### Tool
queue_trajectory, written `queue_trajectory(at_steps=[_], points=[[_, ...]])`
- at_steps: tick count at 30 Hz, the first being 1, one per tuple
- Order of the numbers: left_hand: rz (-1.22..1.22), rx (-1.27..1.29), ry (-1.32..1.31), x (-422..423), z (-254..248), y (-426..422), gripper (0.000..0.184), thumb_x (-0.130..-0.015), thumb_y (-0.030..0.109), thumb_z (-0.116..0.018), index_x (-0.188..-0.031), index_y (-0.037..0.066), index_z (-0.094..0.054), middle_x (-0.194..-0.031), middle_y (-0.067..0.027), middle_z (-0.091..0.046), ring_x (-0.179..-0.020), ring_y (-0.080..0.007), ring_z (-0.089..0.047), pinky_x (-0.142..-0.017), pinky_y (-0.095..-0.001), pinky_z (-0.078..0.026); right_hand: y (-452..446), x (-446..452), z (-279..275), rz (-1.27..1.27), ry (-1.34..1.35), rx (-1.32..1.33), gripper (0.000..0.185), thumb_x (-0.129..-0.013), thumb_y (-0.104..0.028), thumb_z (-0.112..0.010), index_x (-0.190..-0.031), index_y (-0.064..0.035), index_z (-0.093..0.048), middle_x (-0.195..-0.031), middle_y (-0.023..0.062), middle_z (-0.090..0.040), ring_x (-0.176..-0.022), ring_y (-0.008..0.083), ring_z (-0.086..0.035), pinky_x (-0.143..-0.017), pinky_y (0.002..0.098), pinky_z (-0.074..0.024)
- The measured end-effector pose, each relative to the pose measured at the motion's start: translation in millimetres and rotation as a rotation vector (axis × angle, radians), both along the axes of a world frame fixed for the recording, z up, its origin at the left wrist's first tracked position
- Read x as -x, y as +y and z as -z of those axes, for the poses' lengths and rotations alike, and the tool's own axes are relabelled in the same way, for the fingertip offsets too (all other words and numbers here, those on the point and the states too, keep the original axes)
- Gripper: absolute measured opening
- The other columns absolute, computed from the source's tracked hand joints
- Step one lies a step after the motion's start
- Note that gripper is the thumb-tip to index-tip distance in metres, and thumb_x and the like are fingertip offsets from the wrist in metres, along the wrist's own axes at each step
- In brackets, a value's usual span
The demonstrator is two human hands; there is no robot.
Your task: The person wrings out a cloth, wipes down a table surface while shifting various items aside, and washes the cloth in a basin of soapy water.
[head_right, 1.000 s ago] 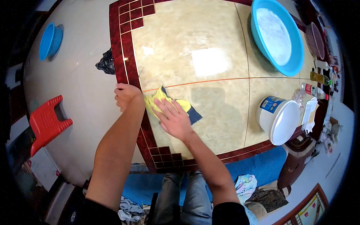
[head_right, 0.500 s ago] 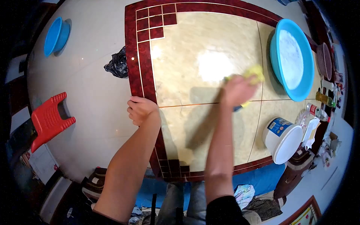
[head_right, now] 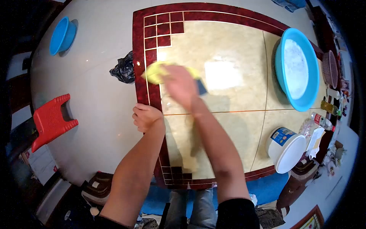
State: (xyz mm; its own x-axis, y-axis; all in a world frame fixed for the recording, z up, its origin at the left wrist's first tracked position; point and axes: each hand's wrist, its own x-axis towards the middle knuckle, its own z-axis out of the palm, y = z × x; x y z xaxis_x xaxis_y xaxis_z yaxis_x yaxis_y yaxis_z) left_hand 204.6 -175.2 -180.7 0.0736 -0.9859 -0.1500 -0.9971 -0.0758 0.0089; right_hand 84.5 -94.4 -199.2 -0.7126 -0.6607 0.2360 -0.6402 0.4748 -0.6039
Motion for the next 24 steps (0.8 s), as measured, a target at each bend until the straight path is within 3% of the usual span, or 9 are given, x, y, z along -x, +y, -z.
queue_trajectory(at_steps=[3,6,9,12,14,19,20,21,24], points=[[0.013,0.053,0.004,1.0,3.3,1.9,0.044,-0.109,0.043,-0.035,-0.115,0.009,-0.064,-0.117,-0.0128,-0.066,-0.108,-0.0364,-0.062,-0.088,-0.0534,-0.049,120.8,15.4,-26.5,0.26,0.187,-0.067,0.057,-0.083,-0.007,-0.062,-0.14,-0.0088,-0.065,-0.142,0.0233,-0.06,-0.129,0.0404,-0.057,-0.11,0.0484,-0.0448],[0.003,0.055,0.015,0.8,1.1,1.5,0.044,-0.109,0.042,-0.035,-0.114,0.009,-0.063,-0.116,-0.0125,-0.066,-0.107,-0.0363,-0.061,-0.088,-0.0535,-0.048,220.1,7.2,-15.2,0.724,0.215,-0.329,0.059,-0.086,-0.007,-0.062,-0.145,-0.0074,-0.061,-0.147,0.0283,-0.053,-0.132,0.0453,-0.052,-0.113,0.0517,-0.0391],[0.024,0.062,0.002,0.9,0.5,1.7,0.043,-0.109,0.042,-0.036,-0.113,0.009,-0.063,-0.115,-0.0123,-0.066,-0.106,-0.0363,-0.061,-0.087,-0.0537,-0.047,232.2,20.6,-10.8,1.033,0.294,-0.542,0.056,-0.091,-0.016,-0.058,-0.146,-0.0058,-0.059,-0.146,0.0313,-0.052,-0.128,0.0478,-0.054,-0.11,0.054,-0.041],[0.02,0.048,-0.014,1.8,-3.1,1.8,0.042,-0.109,0.041,-0.036,-0.112,0.009,-0.063,-0.113,-0.0132,-0.065,-0.104,-0.0372,-0.06,-0.086,-0.0536,-0.047,174.8,48.9,-21.4,1.329,0.184,-0.577,0.055,-0.092,-0.019,-0.056,-0.144,-0.0017,-0.058,-0.144,0.0325,-0.053,-0.122,0.0483,-0.058,-0.105,0.0548,-0.0447],[0.035,0.065,-0.011,1.1,0.7,1.5,0.041,-0.109,0.041,-0.036,-0.111,0.01,-0.063,-0.111,-0.0138,-0.065,-0.103,-0.0381,-0.06,-0.084,-0.0541,-0.047,137.1,70.4,-10.5,1.315,0.28,-0.569,0.053,-0.091,-0.018,-0.056,-0.14,0.0032,-0.058,-0.139,0.0313,-0.057,-0.116,0.047,-0.062,-0.101,0.0534,-0.0487],[0.018,0.081,-0.001,2.7,0.1,-0.1,0.041,-0.108,0.041,-0.036,-0.111,0.01,-0.063,-0.112,-0.0137,-0.065,-0.103,-0.0381,-0.06,-0.084,-0.054,-0.048,-53.7,75.3,17.2,0.703,0.271,-0.214,0.043,-0.09,-0.022,-0.063,-0.125,0.0031,-0.065,-0.137,0.025,-0.062,-0.129,0.0425,-0.055,-0.111,0.0517,-0.0417],[0.016,0.095,0.001,1.3,3.3,0.1,0.042,-0.108,0.041,-0.036,-0.111,0.01,-0.063,-0.112,-0.0138,-0.066,-0.103,-0.0383,-0.061,-0.084,-0.0543,-0.048,-86.2,59.6,14.0,0.561,0.256,-0.12,0.037,-0.085,-0.017,-0.064,-0.119,-0.0044,-0.071,-0.132,0.0265,-0.063,-0.12,0.0435,-0.059,-0.105,0.0512,-0.0463],[0.018,0.106,0.008,1.5,5.0,1.4,0.042,-0.108,0.041,-0.036,-0.111,0.01,-0.063,-0.113,-0.014,-0.066,-0.104,-0.0385,-0.061,-0.084,-0.0545,-0.048,-115.8,41.7,17.7,0.474,0.091,-0.046,0.03,-0.085,-0.015,-0.063,-0.112,-0.0069,-0.075,-0.134,0.0225,-0.063,-0.122,0.0397,-0.059,-0.105,0.0501,-0.0467],[-0.021,-0.044,0.002,7.3,-8.9,-1.9,0.048,-0.109,0.044,-0.03,-0.121,0.011,-0.063,-0.123,-0.0154,-0.065,-0.112,-0.0398,-0.06,-0.093,-0.0559,-0.047,-127.9,2.0,0.0,0.005,0.11,0.09,0.028,-0.083,-0.01,-0.065,-0.107,-0.01,-0.078,-0.134,0.0111,-0.066,-0.125,0.0318,-0.061,-0.107,0.0452,-0.0478]])
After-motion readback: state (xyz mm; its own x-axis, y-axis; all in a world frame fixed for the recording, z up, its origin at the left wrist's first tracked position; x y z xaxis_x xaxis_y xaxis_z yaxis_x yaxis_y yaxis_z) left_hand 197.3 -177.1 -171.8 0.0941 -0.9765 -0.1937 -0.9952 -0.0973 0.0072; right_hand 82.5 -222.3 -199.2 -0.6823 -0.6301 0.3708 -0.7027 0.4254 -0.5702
